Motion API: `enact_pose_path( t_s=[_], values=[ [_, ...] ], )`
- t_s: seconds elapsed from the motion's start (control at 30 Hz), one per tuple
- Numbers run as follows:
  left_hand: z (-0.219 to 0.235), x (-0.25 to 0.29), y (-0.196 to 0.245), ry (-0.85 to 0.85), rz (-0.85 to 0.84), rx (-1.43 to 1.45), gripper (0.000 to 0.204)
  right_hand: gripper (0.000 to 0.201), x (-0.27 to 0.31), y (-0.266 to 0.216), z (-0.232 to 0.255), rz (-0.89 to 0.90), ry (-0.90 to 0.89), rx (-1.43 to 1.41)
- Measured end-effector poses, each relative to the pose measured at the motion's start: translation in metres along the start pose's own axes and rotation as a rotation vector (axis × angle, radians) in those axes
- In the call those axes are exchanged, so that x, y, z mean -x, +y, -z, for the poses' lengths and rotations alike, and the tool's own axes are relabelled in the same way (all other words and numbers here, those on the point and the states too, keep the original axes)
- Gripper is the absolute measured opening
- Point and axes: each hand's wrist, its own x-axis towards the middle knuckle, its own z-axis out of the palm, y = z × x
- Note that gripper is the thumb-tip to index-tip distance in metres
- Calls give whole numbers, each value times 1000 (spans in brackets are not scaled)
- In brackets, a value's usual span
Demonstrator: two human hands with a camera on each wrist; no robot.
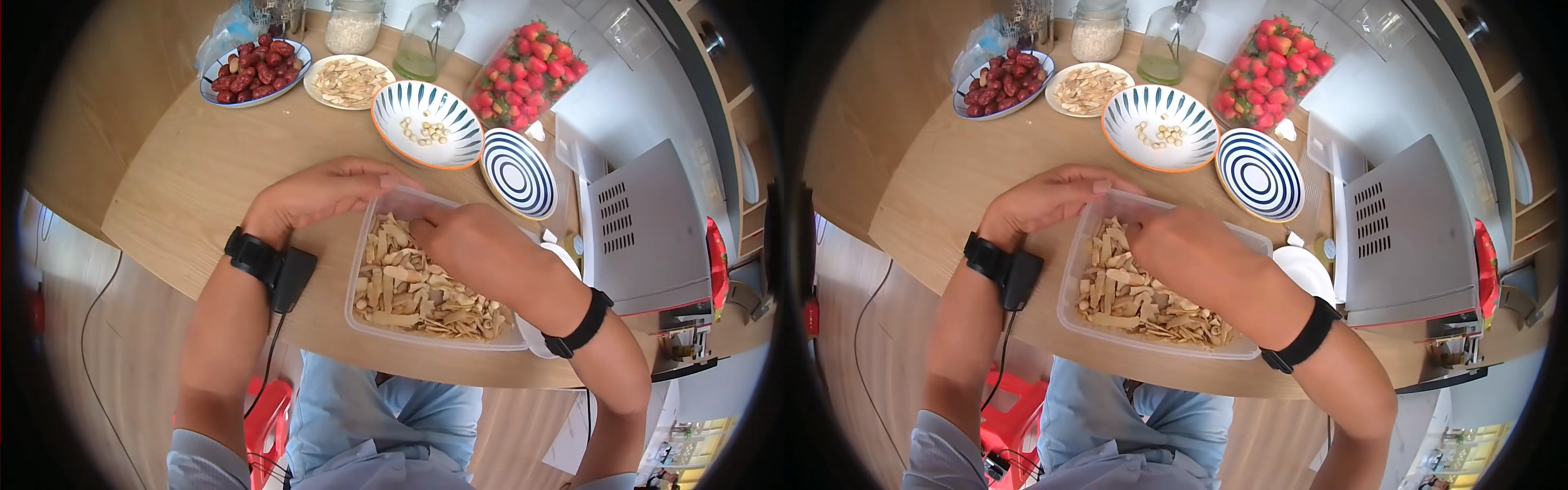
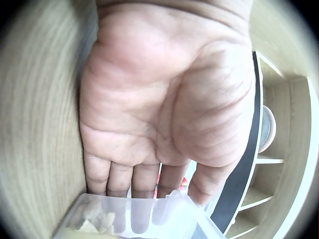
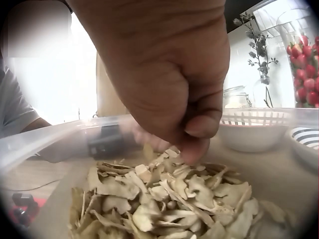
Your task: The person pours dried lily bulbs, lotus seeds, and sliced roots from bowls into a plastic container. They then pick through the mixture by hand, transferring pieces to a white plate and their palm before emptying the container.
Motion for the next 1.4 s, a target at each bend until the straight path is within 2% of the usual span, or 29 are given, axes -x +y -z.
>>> enact_pose_path(
  t_s=[0.13,0.23,0.33,0.43,0.53,0.73,1.03,1.13,1.23,1.33,1.4],
  values=[
    [0,0,0,-5,-2,1,49,15,-3,14,-12,14,-73,24],
    [1,1,0,-5,-11,8,48,13,-7,15,-4,26,-54,26],
    [1,1,0,17,8,-2,47,12,-12,0,-5,-5,-59,191],
    [3,-2,-4,14,-10,2,46,10,-16,3,-12,105,24,137],
    [2,-2,-4,1,-23,-5,46,10,-16,11,-10,57,-60,57],
    [0,-1,-1,-3,-26,6,46,10,-10,9,-3,17,-61,17],
    [2,-1,-1,-11,-15,-15,49,14,-10,9,-10,129,25,107],
    [1,-1,0,-18,-33,-32,50,15,-11,2,-13,131,-92,303],
    [0,-1,1,-20,-31,-26,49,17,-11,4,-21,127,-31,287],
    [0,-1,1,-15,-20,-11,48,19,-12,4,-26,136,-96,265],
    [0,0,2,-11,-9,-5,48,20,-9,1,-25,138,-59,281]
  ],
)
